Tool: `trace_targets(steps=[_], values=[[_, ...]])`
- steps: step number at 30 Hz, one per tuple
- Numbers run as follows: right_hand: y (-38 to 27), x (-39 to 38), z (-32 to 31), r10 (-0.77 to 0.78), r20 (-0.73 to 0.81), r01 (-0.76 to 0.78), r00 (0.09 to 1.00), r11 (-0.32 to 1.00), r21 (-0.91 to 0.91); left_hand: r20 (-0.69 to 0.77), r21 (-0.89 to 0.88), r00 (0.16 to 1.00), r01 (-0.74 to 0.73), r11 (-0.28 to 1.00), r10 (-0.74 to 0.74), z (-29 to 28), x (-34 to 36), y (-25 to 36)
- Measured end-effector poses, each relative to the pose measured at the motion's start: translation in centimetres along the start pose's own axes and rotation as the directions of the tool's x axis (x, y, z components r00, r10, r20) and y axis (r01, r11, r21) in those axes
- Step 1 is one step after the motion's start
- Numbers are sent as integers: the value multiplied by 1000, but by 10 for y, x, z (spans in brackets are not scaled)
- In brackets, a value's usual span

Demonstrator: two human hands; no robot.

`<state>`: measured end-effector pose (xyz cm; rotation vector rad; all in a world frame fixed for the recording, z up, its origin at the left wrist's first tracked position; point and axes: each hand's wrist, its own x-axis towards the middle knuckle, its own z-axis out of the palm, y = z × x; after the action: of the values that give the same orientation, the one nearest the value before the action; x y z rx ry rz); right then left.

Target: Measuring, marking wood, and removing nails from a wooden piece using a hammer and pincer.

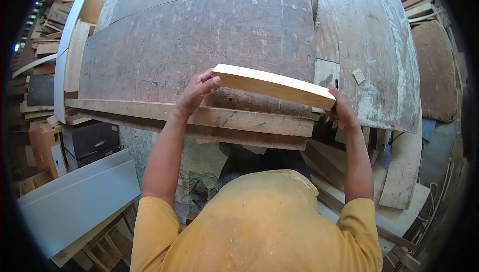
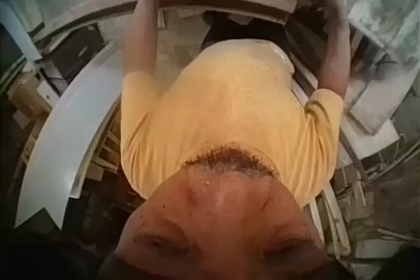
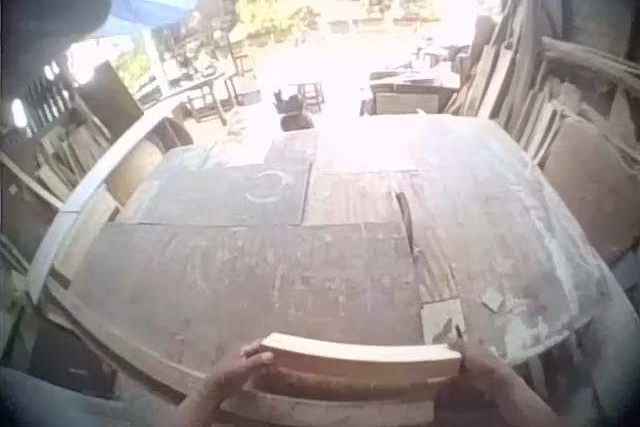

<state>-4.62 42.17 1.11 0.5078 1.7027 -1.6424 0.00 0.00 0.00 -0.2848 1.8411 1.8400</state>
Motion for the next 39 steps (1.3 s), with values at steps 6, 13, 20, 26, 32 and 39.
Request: trace_targets(steps=[6,13,20,26,32,39], values=[[21,-8,-7,-228,154,251,961,956,-151,-248,-485,929,-365,795,275,45,-14,25],[40,-50,33,-194,209,194,959,981,20,-378,-650,901,-421,633,211,135,-23,43],[55,-77,93,-122,477,296,870,904,-310,-364,-294,882,-413,862,298,115,-13,72],[33,-68,37,-400,140,423,906,866,-267,-8,798,924,-224,560,382,72,-4,116],[31,-59,4,-487,-90,492,869,869,49,325,925,915,-360,122,240,89,36,99],[59,-51,-7,-427,-79,431,901,902,34,334,918,845,-393,60,417,110,49,47]])
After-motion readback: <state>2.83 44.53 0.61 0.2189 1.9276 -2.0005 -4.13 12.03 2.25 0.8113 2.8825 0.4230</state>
